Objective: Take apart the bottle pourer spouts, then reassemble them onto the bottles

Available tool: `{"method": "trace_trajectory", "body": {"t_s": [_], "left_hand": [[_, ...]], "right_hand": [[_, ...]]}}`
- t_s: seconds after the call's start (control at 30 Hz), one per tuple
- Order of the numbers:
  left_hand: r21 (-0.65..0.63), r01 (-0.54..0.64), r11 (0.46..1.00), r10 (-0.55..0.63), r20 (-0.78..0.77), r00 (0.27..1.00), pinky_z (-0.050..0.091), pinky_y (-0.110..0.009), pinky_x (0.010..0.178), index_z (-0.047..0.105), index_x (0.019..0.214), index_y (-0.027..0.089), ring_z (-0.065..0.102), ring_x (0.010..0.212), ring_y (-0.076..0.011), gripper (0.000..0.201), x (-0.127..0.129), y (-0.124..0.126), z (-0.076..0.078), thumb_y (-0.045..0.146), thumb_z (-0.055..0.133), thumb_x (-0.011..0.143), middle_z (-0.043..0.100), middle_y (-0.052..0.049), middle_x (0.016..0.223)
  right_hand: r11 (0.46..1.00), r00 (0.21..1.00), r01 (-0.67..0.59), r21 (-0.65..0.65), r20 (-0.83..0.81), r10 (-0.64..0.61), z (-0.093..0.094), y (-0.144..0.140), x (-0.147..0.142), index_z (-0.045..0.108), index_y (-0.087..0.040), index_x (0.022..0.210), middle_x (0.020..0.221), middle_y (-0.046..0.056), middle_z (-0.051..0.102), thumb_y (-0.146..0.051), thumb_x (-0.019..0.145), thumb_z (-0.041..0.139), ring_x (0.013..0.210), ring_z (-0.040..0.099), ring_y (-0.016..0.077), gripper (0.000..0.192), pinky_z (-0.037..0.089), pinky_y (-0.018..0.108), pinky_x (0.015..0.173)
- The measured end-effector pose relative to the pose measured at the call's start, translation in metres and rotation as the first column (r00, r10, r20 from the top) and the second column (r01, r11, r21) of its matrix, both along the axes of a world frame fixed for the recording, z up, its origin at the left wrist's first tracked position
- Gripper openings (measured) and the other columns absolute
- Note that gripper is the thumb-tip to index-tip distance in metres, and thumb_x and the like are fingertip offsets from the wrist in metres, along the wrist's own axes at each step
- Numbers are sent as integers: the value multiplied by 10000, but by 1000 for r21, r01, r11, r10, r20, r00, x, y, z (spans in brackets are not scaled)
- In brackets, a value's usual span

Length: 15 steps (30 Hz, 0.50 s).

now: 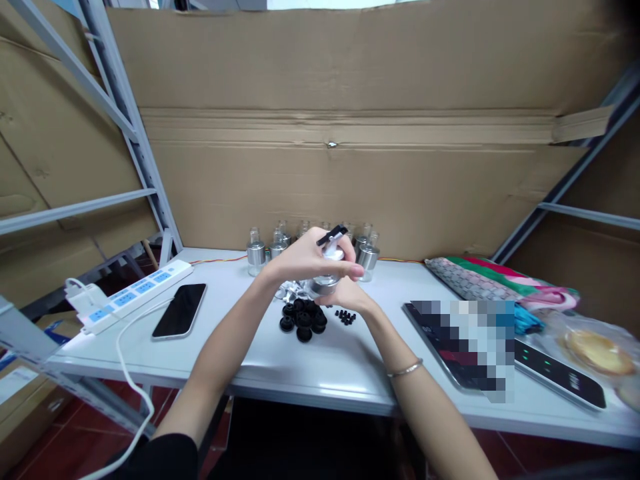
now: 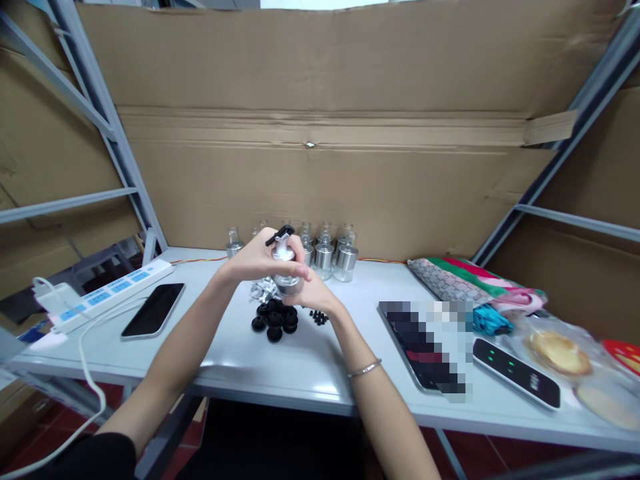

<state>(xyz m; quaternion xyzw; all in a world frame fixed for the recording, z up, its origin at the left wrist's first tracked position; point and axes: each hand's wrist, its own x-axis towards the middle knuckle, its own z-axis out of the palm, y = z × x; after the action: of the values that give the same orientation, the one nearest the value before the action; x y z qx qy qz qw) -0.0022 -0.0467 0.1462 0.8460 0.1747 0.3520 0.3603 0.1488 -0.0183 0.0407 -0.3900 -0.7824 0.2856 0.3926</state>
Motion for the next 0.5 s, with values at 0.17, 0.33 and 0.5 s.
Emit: {"method": "trace_trajectory", "body": {"t_s": [0.17,0.33,0.5], "left_hand": [[-97,190,977,-189,25,982,473,-258,515,593,619,180,630,575,-154,349,-9,7,0,503,720,651,602,-20,551],[34,-75,997,59,344,937,486,-262,554,545,660,185,635,597,-138,394,-4,24,-7,559,662,699,582,0,570],[207,-470,858,299,543,785,453,-238,601,561,670,171,569,611,-95,316,0,38,-11,450,706,705,610,2,654]], "right_hand": [[966,976,-217,-142,-7,218,13,-13,1,592,-176,958,943,29,639,-195,495,708,862,588,231,478,487,390,800],[878,901,-418,-233,-229,368,14,-14,6,608,-144,893,813,47,659,-445,557,727,761,608,222,466,496,359,712],[952,953,-217,-217,-257,159,5,-8,4,580,-145,803,705,33,621,-521,597,702,677,579,195,446,459,319,642]]}}
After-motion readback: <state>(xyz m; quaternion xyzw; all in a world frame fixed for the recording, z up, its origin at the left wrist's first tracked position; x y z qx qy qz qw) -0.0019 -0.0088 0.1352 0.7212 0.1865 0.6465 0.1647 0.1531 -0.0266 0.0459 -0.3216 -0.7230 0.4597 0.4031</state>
